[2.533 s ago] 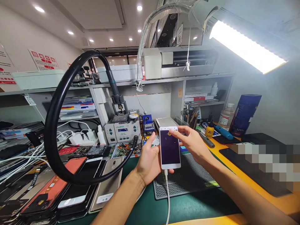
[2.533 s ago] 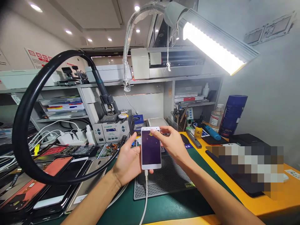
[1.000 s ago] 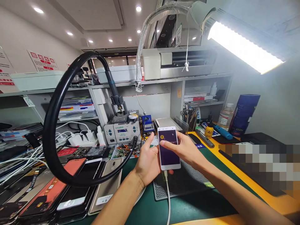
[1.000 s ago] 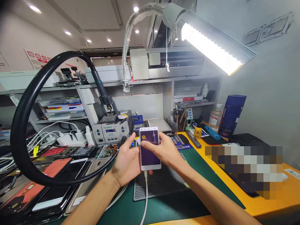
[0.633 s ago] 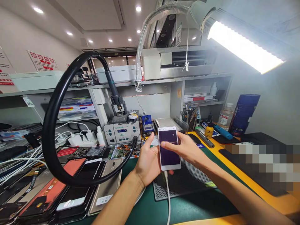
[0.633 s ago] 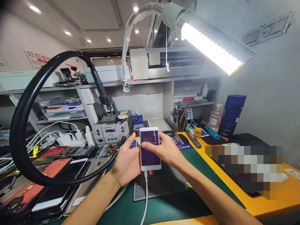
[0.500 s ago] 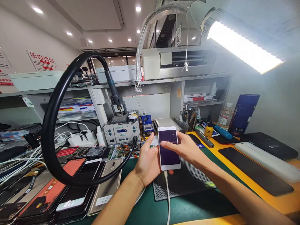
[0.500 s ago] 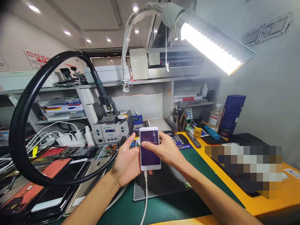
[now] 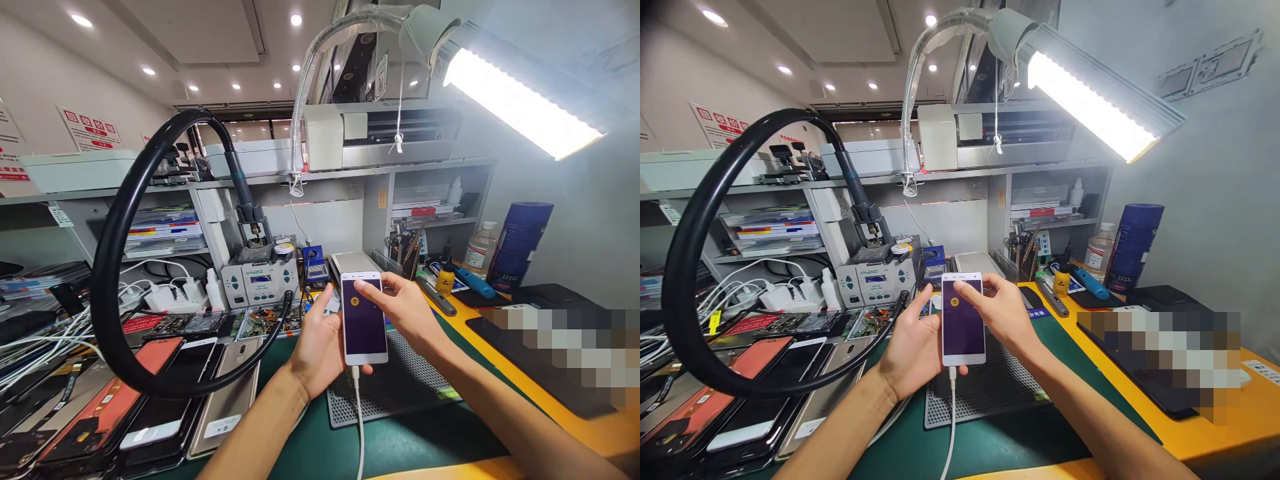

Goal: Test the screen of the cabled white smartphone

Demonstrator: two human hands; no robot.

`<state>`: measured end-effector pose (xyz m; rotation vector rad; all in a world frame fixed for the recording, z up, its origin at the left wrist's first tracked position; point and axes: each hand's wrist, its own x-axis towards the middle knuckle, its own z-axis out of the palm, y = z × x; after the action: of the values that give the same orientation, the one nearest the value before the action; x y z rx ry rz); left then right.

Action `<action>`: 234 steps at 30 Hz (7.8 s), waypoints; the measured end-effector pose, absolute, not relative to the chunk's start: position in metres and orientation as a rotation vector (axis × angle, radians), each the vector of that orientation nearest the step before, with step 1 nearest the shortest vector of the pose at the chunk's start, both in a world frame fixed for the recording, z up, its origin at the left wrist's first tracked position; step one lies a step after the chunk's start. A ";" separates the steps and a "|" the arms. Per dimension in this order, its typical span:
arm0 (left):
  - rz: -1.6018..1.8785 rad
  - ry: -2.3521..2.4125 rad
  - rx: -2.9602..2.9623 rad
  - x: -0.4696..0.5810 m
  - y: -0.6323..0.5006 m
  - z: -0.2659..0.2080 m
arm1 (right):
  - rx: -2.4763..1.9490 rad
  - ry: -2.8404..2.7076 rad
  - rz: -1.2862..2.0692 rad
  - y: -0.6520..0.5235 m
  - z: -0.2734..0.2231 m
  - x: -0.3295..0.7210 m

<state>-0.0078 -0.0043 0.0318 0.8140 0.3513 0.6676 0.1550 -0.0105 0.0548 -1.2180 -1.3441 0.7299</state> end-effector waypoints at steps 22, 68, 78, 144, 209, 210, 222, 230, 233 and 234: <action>0.648 0.340 0.882 -0.008 -0.004 0.031 | -1.233 -1.488 0.633 -0.012 0.048 0.148; 0.688 0.342 0.802 -0.011 -0.001 0.033 | -1.262 -1.310 0.739 -0.002 0.054 0.179; 0.688 0.312 0.786 -0.012 -0.002 0.033 | -1.289 -1.476 0.793 -0.006 0.049 0.170; 0.685 0.320 0.801 -0.012 -0.002 0.033 | -1.265 -1.635 1.018 -0.005 0.054 0.187; 0.686 0.352 0.805 -0.012 -0.003 0.035 | -1.186 -1.933 1.185 -0.001 0.045 0.194; 0.687 0.354 0.800 -0.011 -0.003 0.035 | -1.190 -1.937 1.180 -0.001 0.045 0.194; 0.687 0.313 0.781 -0.013 -0.002 0.035 | -1.185 -1.688 1.150 -0.003 0.055 0.191; 0.698 0.323 0.764 -0.013 -0.001 0.034 | -1.172 -1.518 1.010 -0.004 0.058 0.190; 0.686 0.316 0.777 -0.013 -0.001 0.034 | -1.159 -1.502 0.987 -0.004 0.058 0.189; 0.681 0.316 0.783 -0.013 -0.001 0.034 | -1.158 -1.499 0.983 -0.004 0.058 0.189</action>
<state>-0.0129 -0.0011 0.0341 0.7831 0.3160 0.6809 0.1895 -0.0037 0.0580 -1.1583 -1.4987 0.9830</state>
